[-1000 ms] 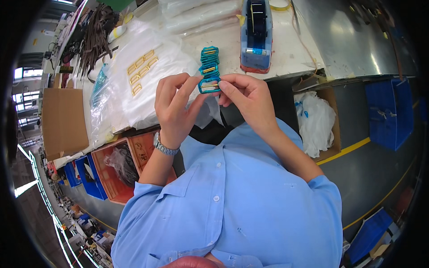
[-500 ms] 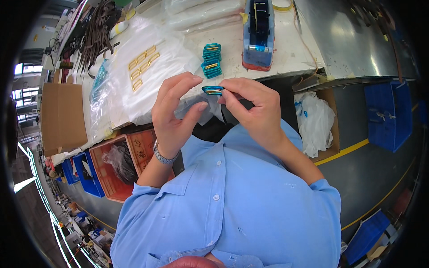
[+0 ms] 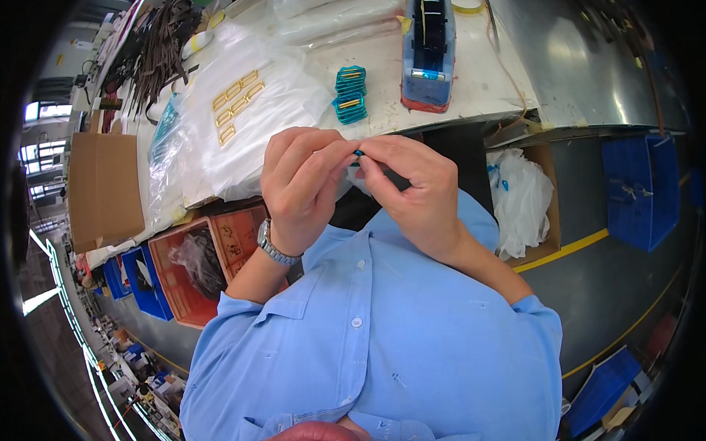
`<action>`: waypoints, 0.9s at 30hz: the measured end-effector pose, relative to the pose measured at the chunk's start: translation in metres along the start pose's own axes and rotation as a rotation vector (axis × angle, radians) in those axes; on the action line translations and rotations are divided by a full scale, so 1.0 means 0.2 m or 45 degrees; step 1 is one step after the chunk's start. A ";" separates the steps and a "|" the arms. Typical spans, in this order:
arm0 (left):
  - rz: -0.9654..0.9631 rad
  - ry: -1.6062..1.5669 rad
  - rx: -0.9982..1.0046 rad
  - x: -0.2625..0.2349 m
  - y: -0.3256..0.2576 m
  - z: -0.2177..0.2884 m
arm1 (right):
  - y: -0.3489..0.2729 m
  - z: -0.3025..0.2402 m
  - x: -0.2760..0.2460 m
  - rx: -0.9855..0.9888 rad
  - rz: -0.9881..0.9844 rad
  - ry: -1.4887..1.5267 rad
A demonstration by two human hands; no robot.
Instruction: Applying protective blue tape to metal buckles on a workbench.
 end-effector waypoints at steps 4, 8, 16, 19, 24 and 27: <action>-0.049 -0.087 -0.172 0.04 -0.03 -0.07 | -0.03 0.08 0.02 0.179 0.045 0.176; -0.102 -0.064 -0.232 0.07 -0.03 -0.09 | -0.06 0.17 0.04 0.378 0.056 0.347; -0.359 -0.244 -0.410 0.10 -0.01 -0.16 | -0.10 0.28 0.04 0.535 -0.005 0.446; -0.316 -0.161 -0.374 0.05 0.01 -0.15 | -0.08 0.26 0.02 0.530 -0.003 0.445; -0.280 -0.035 -0.172 0.04 0.05 -0.08 | -0.07 0.22 0.03 0.509 -0.002 0.443; -0.294 0.000 -0.014 0.06 0.04 -0.04 | -0.06 0.18 0.04 0.461 -0.046 0.377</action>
Point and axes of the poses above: each hand's wrist, its own y-axis towards the middle knuckle, its own x-axis out of the palm, z = x × y, the point moved 10 cm from there along y, towards the middle knuckle, and after that the axes turned 9 degrees about -x, right-handed, at the moved point
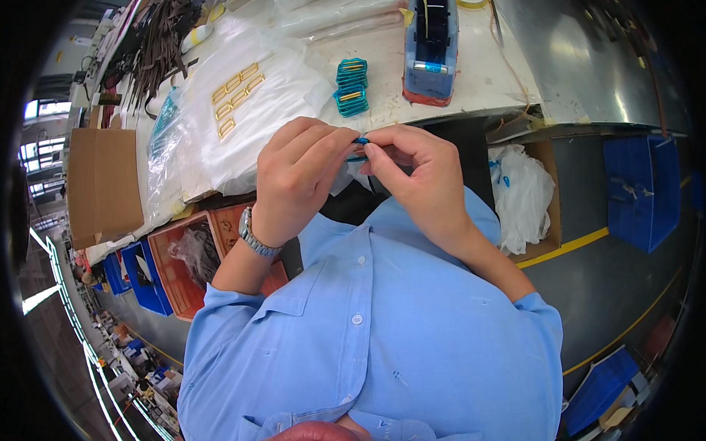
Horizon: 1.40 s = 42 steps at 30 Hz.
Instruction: Applying protective blue tape to metal buckles on a workbench.
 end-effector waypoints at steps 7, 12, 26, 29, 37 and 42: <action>0.003 0.033 0.180 0.04 -0.02 0.03 | 0.02 0.08 0.03 0.219 -0.131 0.275; -0.019 -0.025 0.140 0.04 -0.02 0.00 | 0.04 0.06 0.03 0.168 -0.183 0.053; 0.006 -0.133 -0.107 -0.06 -0.03 -0.07 | 0.00 0.00 0.03 0.023 -0.152 0.116; 0.069 -0.068 -0.032 -0.06 -0.04 -0.04 | -0.01 0.03 0.05 0.130 -0.203 0.293; 0.038 -0.036 0.010 -0.03 -0.05 0.00 | -0.01 0.10 0.06 0.242 -0.208 0.307; -0.029 -0.024 -0.075 0.02 -0.06 -0.05 | -0.01 0.13 0.08 0.196 -0.186 0.189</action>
Point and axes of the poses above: each hand's wrist, its own y-axis towards the middle knuckle, its own x-axis out of the palm, z = x × y, the point moved 10 cm from there along y, towards the middle knuckle, and after that the axes turned 9 degrees about -x, right-handed, at the moved point
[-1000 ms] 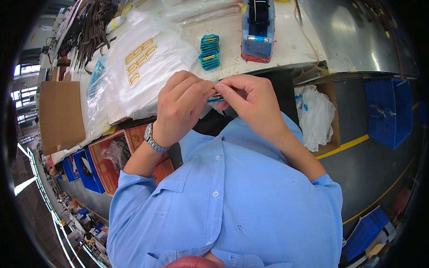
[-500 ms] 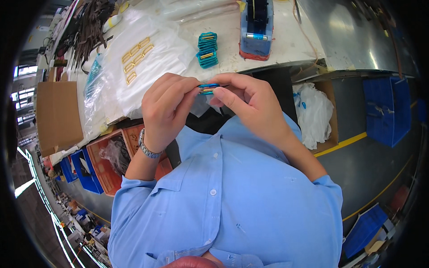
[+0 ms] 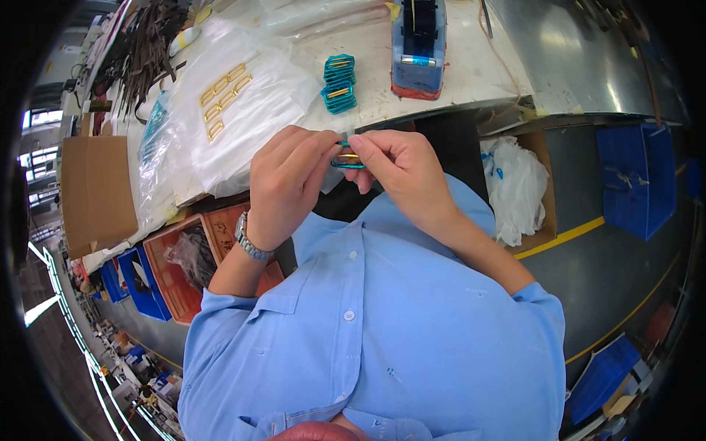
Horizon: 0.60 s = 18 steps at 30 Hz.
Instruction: Applying protective blue tape to metal buckles on a workbench.
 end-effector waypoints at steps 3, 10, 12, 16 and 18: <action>-0.101 -0.079 -0.099 0.04 -0.03 -0.05 | 0.00 0.04 -0.01 0.005 0.024 0.061; -0.087 -0.105 -0.088 0.02 -0.01 -0.03 | 0.03 0.05 -0.03 0.009 0.022 -0.008; -0.101 -0.095 -0.083 0.02 0.00 -0.04 | 0.04 0.06 -0.02 0.031 0.005 -0.030; -0.137 -0.067 -0.047 0.03 0.05 -0.05 | 0.07 0.08 -0.04 0.041 0.057 0.081; -0.141 -0.070 -0.038 0.04 0.07 -0.05 | 0.09 0.09 -0.05 0.050 0.061 0.126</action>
Point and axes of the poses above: each hand's wrist, its own y-axis towards the middle knuckle, its own x-axis out of the palm, z = x × y, the point moved 10 cm from there along y, towards the middle knuckle, and after that the axes turned 9 degrees about -x, right-handed, at the moved point
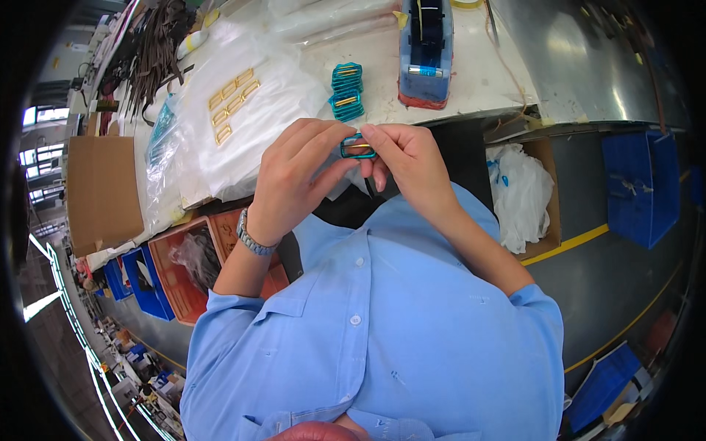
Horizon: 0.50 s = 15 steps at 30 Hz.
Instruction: Applying protective blue tape to metal buckles on a workbench.
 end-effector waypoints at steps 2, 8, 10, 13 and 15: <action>-0.004 0.059 0.016 0.01 0.01 -0.01 | 0.01 0.01 0.00 0.027 -0.003 0.011; 0.038 0.168 0.042 0.03 0.05 -0.07 | 0.03 0.11 -0.02 0.217 0.036 0.302; 0.108 0.186 0.032 0.02 0.08 -0.13 | 0.03 0.12 -0.02 0.234 -0.007 0.299; 0.190 0.238 -0.005 0.00 0.13 -0.20 | -0.01 0.16 -0.02 0.263 -0.074 0.219; 0.200 0.274 -0.029 0.01 0.15 -0.22 | -0.03 0.19 -0.02 0.274 -0.097 0.144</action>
Point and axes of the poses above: each hand's wrist, its own y-axis towards the middle knuckle, its own x-axis out of the palm, z = x × y, the point moved 10 cm from there along y, towards the middle knuckle, and after that the axes turned 9 degrees about -x, right-handed, at the moved point
